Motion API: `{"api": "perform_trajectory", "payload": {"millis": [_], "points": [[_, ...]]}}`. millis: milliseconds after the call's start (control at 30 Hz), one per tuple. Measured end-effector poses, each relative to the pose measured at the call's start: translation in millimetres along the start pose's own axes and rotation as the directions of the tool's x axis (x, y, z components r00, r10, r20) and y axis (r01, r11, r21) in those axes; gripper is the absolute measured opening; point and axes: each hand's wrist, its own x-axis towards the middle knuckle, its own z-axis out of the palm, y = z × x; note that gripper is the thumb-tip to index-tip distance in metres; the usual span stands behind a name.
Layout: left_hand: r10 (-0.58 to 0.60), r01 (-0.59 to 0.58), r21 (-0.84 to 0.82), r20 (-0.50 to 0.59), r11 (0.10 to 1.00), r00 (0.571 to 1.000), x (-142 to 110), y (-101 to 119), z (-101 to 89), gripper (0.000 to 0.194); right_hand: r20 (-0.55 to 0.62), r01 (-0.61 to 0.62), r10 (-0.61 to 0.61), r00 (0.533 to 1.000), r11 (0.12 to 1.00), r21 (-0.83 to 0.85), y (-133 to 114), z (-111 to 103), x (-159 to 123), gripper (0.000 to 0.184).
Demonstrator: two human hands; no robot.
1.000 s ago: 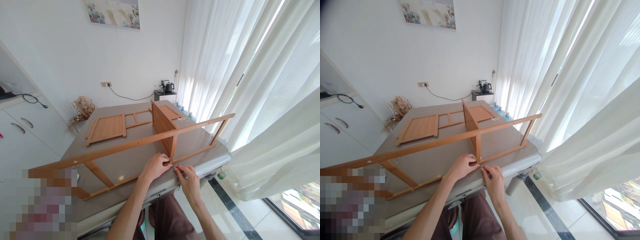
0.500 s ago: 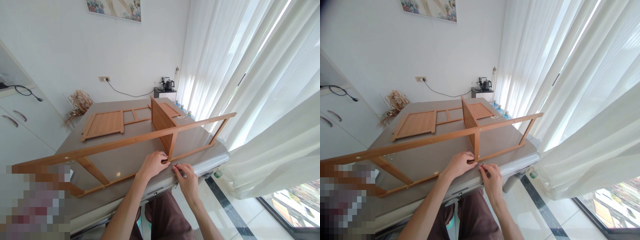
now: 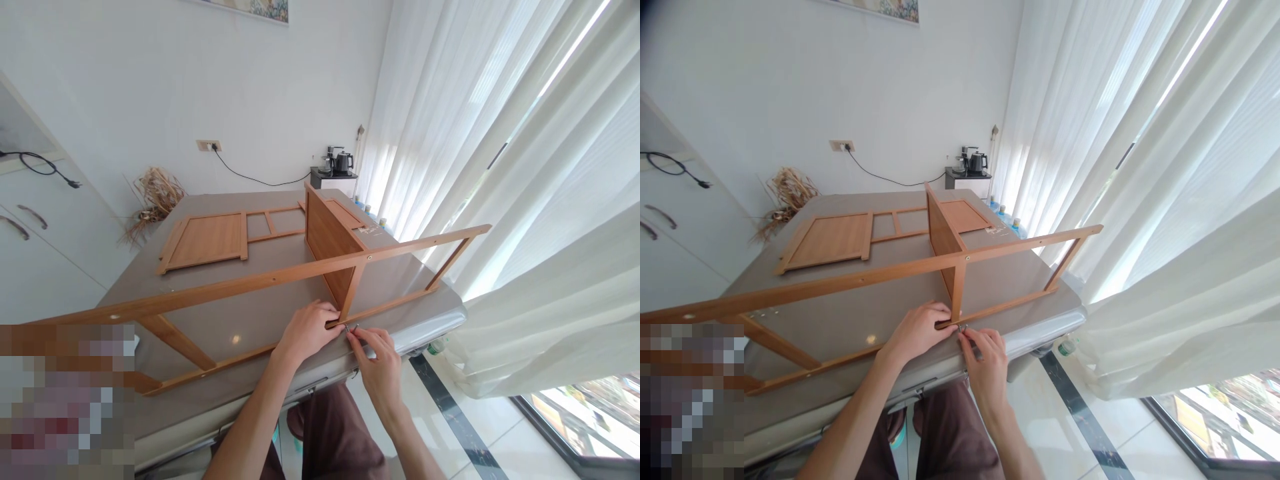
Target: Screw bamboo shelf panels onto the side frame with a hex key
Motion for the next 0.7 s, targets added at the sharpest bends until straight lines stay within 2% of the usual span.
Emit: {"api": "perform_trajectory", "payload": {"millis": [233,433,567,700], "points": [[0.016,-0.016,0.004,0.015,1.000,1.000,-0.6,0.0,-1.2,0.021,0.031,0.104,-0.101,0.994,0.986,-0.127,-1.6,-4.5,4.0,0.021],[0.022,-0.022,0.010,-0.003,1.000,1.000,-1.4,-1.1,0.2,0.022,0.093,0.144,-0.131,0.987,0.979,-0.143,-3.0,-7.0,6.9,0.018],[0.027,-0.027,0.008,-0.012,1.000,1.000,-1.9,-1.4,0.5,0.021,0.088,0.147,-0.137,0.987,0.981,-0.128,-2.9,-8.0,7.0,0.018],[0.030,-0.030,0.006,-0.018,1.000,0.999,-2.3,-1.6,0.8,0.021,0.067,0.090,-0.084,0.994,0.992,-0.089,-2.4,-8.6,6.5,0.020]]}}
